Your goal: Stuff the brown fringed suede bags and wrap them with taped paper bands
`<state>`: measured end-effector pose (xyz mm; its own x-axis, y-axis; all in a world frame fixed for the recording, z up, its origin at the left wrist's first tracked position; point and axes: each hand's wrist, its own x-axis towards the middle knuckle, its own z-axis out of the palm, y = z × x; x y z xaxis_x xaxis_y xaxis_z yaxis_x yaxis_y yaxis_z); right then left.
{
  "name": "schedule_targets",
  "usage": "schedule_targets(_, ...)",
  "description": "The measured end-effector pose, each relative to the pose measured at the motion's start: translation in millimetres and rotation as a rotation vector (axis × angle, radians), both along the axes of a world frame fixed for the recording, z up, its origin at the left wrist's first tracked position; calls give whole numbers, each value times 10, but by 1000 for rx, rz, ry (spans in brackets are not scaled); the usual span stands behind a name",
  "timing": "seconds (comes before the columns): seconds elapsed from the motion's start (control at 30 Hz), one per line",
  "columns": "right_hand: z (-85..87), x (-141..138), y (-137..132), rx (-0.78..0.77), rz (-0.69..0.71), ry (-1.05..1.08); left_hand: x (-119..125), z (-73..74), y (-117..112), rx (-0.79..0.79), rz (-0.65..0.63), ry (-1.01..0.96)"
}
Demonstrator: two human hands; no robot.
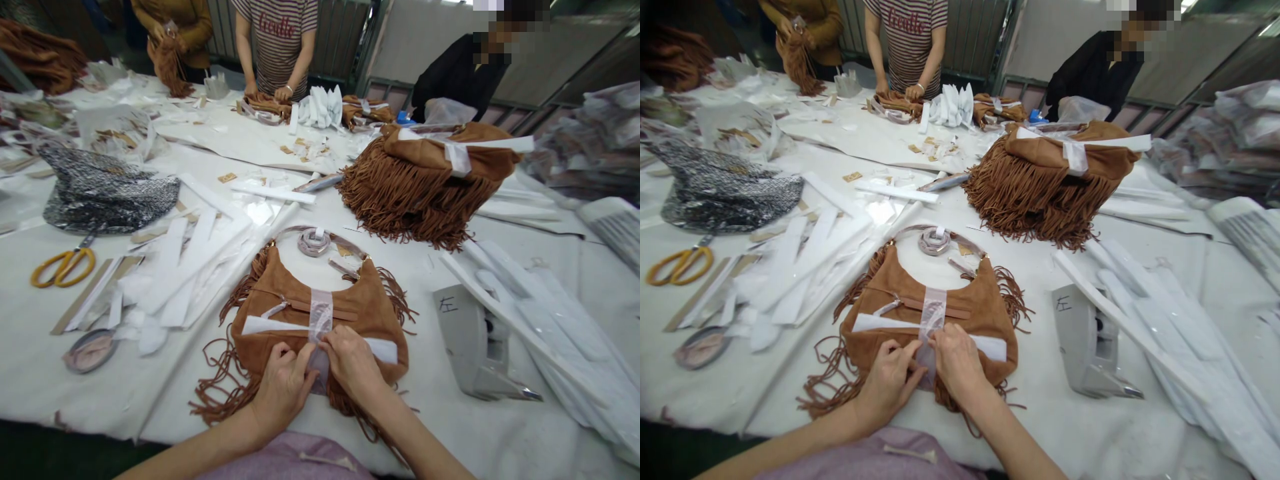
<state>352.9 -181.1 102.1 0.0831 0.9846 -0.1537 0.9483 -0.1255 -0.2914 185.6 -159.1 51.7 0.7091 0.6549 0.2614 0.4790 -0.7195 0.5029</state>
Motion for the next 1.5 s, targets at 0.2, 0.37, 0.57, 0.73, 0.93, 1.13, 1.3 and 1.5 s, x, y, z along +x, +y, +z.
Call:
schedule_targets(0.2,-66,33,39,-17,25,-15,35,90,-9,150,-54,161)
schedule_targets(0.37,-73,69,65,-28,52,-2,15,47,9,333,-186,28)
schedule_targets(0.57,-137,123,72,-33,41,48,-74,-76,-35,312,-341,281)
schedule_targets(0.73,-181,128,52,21,-1,120,-90,-113,-117,226,-341,357)
schedule_targets(0.93,-264,117,30,118,-58,161,-119,-165,-114,222,-368,339)
schedule_targets(1.13,-187,67,-56,414,-123,246,-129,-165,-127,194,-317,324)
schedule_targets(1.3,-92,-121,-284,426,268,169,-123,-101,-130,211,-290,264)
schedule_targets(1.5,-307,-122,-417,335,296,-21,-121,-48,-120,202,-301,262)
